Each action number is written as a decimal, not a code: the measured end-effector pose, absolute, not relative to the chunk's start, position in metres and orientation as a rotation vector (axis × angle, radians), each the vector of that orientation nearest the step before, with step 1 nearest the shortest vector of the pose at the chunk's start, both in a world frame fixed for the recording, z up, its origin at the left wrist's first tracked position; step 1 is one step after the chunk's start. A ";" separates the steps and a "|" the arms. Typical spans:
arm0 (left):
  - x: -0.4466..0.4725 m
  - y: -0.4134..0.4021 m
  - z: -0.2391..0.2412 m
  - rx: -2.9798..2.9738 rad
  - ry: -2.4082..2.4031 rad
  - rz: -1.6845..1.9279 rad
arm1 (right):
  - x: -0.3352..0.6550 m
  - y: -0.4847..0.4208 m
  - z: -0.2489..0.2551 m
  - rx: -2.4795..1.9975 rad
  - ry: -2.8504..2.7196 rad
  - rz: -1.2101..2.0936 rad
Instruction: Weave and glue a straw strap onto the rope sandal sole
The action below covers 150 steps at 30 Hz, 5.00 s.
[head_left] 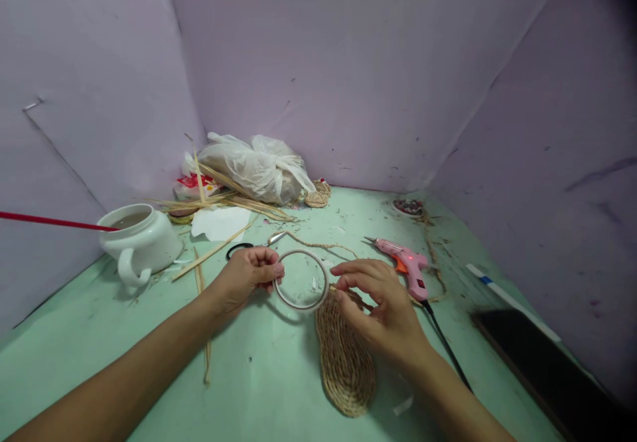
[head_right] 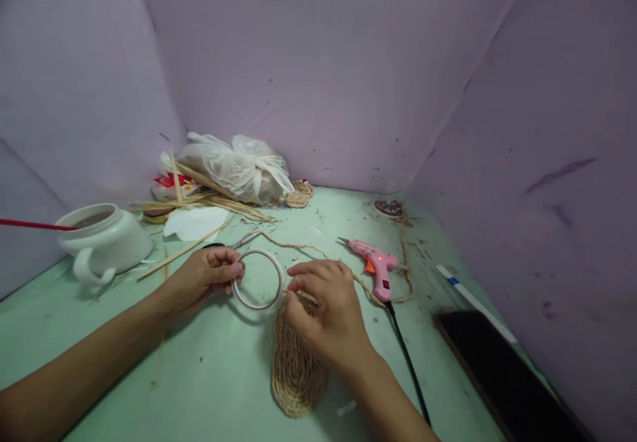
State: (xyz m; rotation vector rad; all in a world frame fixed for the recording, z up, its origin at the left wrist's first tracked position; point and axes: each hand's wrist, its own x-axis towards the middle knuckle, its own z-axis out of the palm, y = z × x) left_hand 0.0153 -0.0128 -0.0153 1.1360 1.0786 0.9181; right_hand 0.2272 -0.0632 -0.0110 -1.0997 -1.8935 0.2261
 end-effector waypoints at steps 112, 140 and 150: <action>0.026 -0.041 0.009 1.992 0.949 0.736 | 0.219 -0.069 -0.015 -0.880 -2.062 0.462; 0.002 -0.015 -0.005 1.772 0.915 0.653 | 0.221 -0.068 -0.013 -1.024 -1.914 0.580; 0.030 -0.048 0.016 1.833 1.113 0.832 | 0.216 -0.074 -0.011 -0.962 -1.938 0.617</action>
